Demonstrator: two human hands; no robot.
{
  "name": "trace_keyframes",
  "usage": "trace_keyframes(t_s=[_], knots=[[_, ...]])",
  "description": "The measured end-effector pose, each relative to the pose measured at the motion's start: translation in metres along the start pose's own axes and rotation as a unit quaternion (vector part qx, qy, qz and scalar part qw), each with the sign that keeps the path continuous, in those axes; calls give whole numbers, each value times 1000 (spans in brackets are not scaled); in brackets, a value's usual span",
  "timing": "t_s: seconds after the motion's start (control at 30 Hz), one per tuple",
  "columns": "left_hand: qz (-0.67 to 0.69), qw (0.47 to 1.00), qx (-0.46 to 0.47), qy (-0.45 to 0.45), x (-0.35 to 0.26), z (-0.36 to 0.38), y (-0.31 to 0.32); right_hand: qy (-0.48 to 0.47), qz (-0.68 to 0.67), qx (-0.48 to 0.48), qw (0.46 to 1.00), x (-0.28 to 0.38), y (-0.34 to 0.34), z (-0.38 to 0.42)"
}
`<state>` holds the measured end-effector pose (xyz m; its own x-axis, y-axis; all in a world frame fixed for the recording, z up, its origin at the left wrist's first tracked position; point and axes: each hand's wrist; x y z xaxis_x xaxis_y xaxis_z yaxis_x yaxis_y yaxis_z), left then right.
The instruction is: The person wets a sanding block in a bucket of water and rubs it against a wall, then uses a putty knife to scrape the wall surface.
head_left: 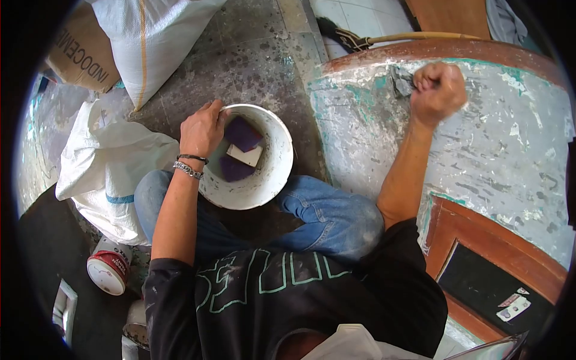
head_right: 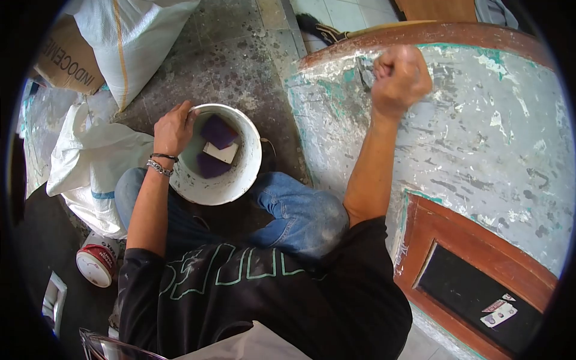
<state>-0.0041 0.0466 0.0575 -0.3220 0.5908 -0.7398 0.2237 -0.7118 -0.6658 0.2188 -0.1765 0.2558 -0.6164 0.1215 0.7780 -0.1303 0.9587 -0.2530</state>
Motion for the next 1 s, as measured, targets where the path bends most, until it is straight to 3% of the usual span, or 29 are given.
trace_keyframes(t_s=[0.07, 0.23, 0.3, 0.37, 0.47, 0.53, 0.63, 0.67, 0.8, 0.83, 0.93, 1.0], knots=[[0, 1000, 8, -2, -1, 3, 2, -2, 67, 24, 997, -9, 0, -2], [-7, 1000, 4, -11, -1, 0, 0, 15, -12, 59, 998, -9, 3, -5], [18, 1000, -10, -4, -3, 0, 0, 30, 143, 85, 986, -34, 5, 4], [8, 1000, -16, -2, -2, -5, -1, -9, 158, 106, 982, -38, 9, 5], [3, 1000, 0, -8, 2, 3, 1, -50, 160, 139, 976, -2, 23, -11], [13, 1000, -3, -6, 1, -2, 3, 36, 26, 217, 975, 21, 32, -31], [3, 1000, -3, -5, 1, -5, 2, -35, 127, 298, 945, 35, 63, -41], [2, 1000, 1, -6, 0, -6, 1, -35, 129, 300, 945, 24, 63, -42], [8, 1000, -5, -4, 1, -4, 3, 108, 228, 339, 906, -55, 54, -42], [9, 1000, -11, -8, 1, -6, 1, 150, 178, 321, 918, -58, 53, -42], [17, 1000, 2, -6, 0, -3, 3, 142, 135, 306, 932, -23, 62, -42], [11, 1000, -4, -5, 2, -4, 4, 59, 222, 282, 932, -71, 52, -35]])
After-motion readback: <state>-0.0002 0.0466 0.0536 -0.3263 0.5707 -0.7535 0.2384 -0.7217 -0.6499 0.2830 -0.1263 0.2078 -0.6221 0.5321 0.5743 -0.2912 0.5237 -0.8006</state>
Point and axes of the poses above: each hand's wrist, its own z-axis away from the middle knuckle, its own y-axis out of the palm, x = y × z, and after that the axes turned 11 degrees about z, right-handed
